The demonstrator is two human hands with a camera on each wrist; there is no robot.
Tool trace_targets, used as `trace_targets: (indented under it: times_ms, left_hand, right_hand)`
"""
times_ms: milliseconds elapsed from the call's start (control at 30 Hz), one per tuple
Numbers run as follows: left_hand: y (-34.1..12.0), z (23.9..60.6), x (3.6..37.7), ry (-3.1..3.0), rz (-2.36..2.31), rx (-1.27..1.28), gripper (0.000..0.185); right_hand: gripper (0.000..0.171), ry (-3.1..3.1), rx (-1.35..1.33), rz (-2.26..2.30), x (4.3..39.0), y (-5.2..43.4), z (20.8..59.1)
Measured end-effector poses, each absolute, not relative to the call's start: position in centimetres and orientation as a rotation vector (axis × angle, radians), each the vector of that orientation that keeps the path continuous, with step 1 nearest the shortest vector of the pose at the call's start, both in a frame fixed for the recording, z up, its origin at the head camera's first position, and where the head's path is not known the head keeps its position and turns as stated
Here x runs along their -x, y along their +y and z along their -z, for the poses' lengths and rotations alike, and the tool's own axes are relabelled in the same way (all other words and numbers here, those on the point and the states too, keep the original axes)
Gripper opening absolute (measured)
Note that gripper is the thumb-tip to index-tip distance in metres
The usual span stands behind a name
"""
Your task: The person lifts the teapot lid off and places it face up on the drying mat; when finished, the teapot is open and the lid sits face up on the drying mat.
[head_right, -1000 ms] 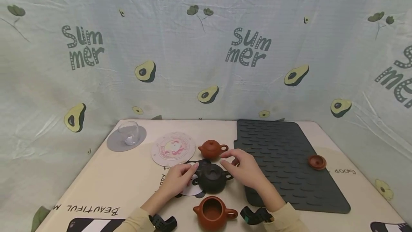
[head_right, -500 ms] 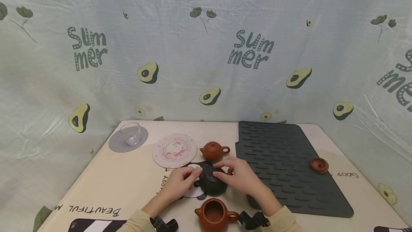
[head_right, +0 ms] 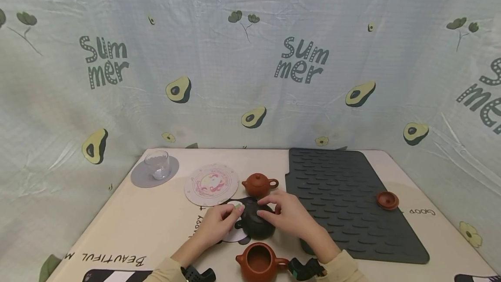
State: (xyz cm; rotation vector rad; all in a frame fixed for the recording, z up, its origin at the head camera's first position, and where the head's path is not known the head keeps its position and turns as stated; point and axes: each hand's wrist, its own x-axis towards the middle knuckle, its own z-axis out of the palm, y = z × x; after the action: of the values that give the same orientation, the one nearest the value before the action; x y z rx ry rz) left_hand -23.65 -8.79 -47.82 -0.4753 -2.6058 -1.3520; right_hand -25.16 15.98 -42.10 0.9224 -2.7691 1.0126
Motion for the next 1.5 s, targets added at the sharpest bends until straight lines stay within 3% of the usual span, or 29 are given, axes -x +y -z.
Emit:
trace_targets:
  times_ms: [600, 1500]
  left_hand:
    - [-8.78, 47.82, 23.6, -2.592, 1.389, 0.478, 0.047]
    - [-8.6, 47.82, 23.42, -2.606, 1.464, 0.46, 0.048]
  right_hand:
    - [0.013, -2.706, -0.897, -0.965, 25.21, 15.62, 42.77]
    - [0.01, -2.667, -0.87, -0.982, 24.93, 15.5, 43.07]
